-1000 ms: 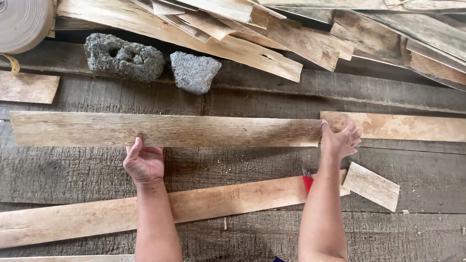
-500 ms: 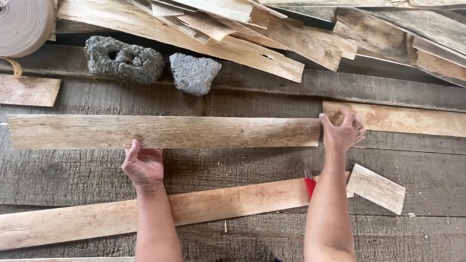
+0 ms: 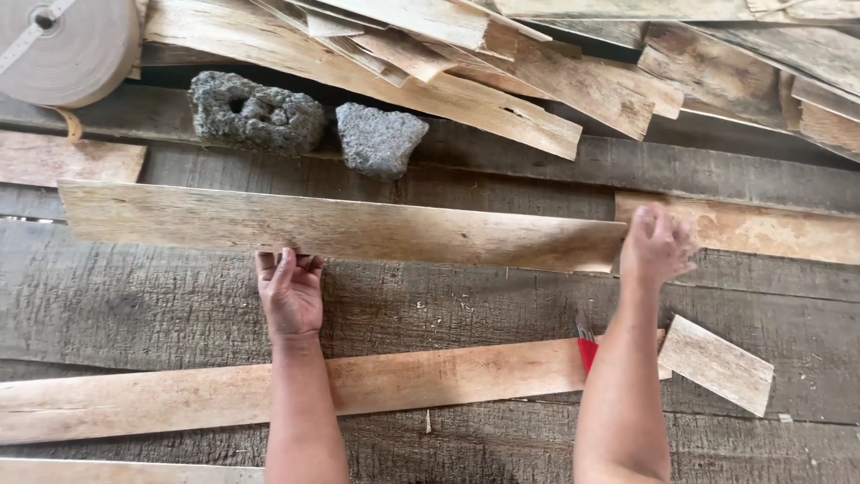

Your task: Trimming thin wooden strips or veneer using a utility knife on a wooden floor.

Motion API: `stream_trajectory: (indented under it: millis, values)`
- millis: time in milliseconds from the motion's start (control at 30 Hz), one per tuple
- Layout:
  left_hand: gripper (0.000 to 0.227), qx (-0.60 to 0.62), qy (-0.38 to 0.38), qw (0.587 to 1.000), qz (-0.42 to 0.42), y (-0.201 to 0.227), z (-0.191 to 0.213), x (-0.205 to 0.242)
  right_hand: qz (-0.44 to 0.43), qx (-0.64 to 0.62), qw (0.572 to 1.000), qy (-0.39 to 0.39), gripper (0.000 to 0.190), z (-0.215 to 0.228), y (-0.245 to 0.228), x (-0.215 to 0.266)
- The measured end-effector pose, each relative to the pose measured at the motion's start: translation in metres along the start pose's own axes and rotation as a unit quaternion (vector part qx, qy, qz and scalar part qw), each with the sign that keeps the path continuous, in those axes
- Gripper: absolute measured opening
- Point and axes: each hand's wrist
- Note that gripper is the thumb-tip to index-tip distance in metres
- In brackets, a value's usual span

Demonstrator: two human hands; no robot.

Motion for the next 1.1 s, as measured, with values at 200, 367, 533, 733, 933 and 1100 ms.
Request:
stream_trajectory:
  millis: [200, 367, 533, 733, 933, 1100]
  values:
    - [0.026, 0.036, -0.014, 0.999, -0.009, -0.006, 0.007, -0.007, 0.279, -0.146, 0.938, -0.146, 0.030, 0.058, -0.050, 0.079]
    - [0.025, 0.028, -0.014, 0.999, 0.004, -0.017, 0.026, -0.014, 0.477, -0.072, 0.854, -0.195, 0.045, 0.021, -0.063, 0.104]
    - [0.039, 0.030, -0.008, 1.000, -0.002, 0.020, -0.025, 0.012, 0.439, -0.039, 0.853, -0.281, 0.022, 0.059, -0.102, 0.149]
    - [0.052, 0.066, -0.067, 0.995, 0.023, 0.028, -0.029, 0.017, 0.177, -0.423, 0.813, -0.358, 0.015, 0.088, -0.133, 0.194]
    - [0.053, 0.048, -0.070, 0.996, 0.009, 0.031, -0.034, 0.019, 0.048, -0.537, 0.732, -0.416, 0.060, 0.061, -0.162, 0.243]
    - [0.085, 0.109, 0.009, 0.991, 0.077, -0.020, 0.012, -0.017, -0.116, -0.616, 0.701, -0.340, 0.044, -0.008, -0.156, 0.270]
Point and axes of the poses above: each hand's wrist, its own x-axis away from the middle knuckle, its own z-axis out of the back of the hand, y = z × x, and after that the axes turned 8 degrees about -x, right-handed
